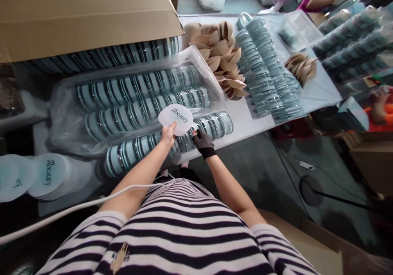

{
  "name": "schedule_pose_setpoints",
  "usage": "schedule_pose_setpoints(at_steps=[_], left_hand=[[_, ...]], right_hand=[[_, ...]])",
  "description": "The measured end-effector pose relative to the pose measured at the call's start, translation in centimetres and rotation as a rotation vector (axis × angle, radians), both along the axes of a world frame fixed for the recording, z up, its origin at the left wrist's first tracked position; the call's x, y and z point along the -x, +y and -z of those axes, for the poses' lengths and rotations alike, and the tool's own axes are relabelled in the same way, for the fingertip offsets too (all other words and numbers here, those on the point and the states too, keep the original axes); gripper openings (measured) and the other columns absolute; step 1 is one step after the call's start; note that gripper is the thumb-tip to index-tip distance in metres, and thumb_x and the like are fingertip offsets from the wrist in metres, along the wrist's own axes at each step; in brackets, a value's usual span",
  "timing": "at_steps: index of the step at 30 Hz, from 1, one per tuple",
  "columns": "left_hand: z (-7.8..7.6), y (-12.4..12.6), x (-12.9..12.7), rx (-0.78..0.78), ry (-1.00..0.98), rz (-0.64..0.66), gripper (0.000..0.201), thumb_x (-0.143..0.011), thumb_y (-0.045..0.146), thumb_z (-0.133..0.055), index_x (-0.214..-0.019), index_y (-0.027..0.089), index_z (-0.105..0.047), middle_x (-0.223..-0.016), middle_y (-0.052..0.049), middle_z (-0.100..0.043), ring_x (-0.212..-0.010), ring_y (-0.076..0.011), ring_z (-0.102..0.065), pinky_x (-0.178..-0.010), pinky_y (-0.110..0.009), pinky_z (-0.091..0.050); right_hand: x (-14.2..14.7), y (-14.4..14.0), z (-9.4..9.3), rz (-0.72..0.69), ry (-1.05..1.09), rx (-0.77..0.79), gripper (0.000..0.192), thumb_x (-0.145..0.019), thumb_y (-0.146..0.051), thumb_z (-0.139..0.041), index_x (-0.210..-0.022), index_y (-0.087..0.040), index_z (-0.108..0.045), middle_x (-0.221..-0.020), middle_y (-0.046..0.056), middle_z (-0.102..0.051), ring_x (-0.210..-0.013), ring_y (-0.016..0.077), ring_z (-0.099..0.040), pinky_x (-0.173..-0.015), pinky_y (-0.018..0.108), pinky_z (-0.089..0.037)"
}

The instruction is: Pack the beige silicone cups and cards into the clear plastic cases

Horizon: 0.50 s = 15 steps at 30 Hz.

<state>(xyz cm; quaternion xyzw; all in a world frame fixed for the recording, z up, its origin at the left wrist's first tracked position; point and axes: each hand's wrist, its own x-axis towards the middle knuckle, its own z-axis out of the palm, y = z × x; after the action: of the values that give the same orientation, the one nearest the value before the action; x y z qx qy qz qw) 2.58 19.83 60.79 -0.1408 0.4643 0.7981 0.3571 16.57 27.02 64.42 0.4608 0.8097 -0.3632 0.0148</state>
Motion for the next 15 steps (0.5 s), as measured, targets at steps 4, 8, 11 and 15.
schedule_pose_setpoints(at_steps=[4, 8, 11, 15], left_hand=[[-0.2, -1.1, -0.4, -0.016, 0.084, 0.07, 0.039, -0.078, 0.004, -0.073, -0.115, 0.013, -0.068, -0.108, -0.01, -0.075, -0.107, -0.0228, -0.07, -0.103, -0.04, -0.052], [-0.3, -2.7, -1.0, 0.02, 0.162, 0.103, 0.036, -0.079, 0.005, -0.072, -0.114, 0.016, -0.069, -0.104, -0.008, -0.076, -0.105, -0.0216, -0.07, -0.102, -0.037, -0.053], [-0.3, -3.3, -0.9, 0.008, 0.152, 0.16, 0.03, -0.077, 0.008, -0.074, -0.106, 0.013, -0.071, -0.097, -0.008, -0.077, -0.096, -0.0222, -0.072, -0.096, -0.037, -0.056], [-0.3, -3.7, 1.2, -0.039, 0.154, 0.07, 0.032, -0.078, 0.007, -0.074, -0.109, 0.015, -0.07, -0.095, -0.004, -0.077, -0.091, -0.0166, -0.072, -0.093, -0.03, -0.056]], right_hand=[[1.8, 0.8, -1.7, -0.066, 0.133, -0.262, 0.062, -0.094, -0.034, -0.048, -0.15, -0.01, -0.039, -0.149, 0.016, -0.049, -0.138, 0.0261, -0.045, -0.113, 0.041, -0.039], [3.1, -2.0, -1.7, -0.173, 0.195, -0.381, 0.057, -0.092, -0.03, -0.049, -0.145, -0.011, -0.047, -0.149, 0.015, -0.048, -0.138, 0.0289, -0.043, -0.112, 0.041, -0.04], [3.3, -3.5, -1.5, -0.029, 0.138, -0.216, 0.048, -0.097, -0.03, -0.038, -0.14, -0.014, -0.051, -0.125, 0.013, -0.066, -0.113, 0.0246, -0.062, -0.092, 0.033, -0.053], [-0.8, -4.6, -1.9, 0.146, 0.045, -0.237, 0.049, -0.102, -0.035, -0.027, -0.138, -0.016, -0.052, -0.121, 0.012, -0.069, -0.105, 0.0215, -0.066, -0.085, 0.03, -0.054]])
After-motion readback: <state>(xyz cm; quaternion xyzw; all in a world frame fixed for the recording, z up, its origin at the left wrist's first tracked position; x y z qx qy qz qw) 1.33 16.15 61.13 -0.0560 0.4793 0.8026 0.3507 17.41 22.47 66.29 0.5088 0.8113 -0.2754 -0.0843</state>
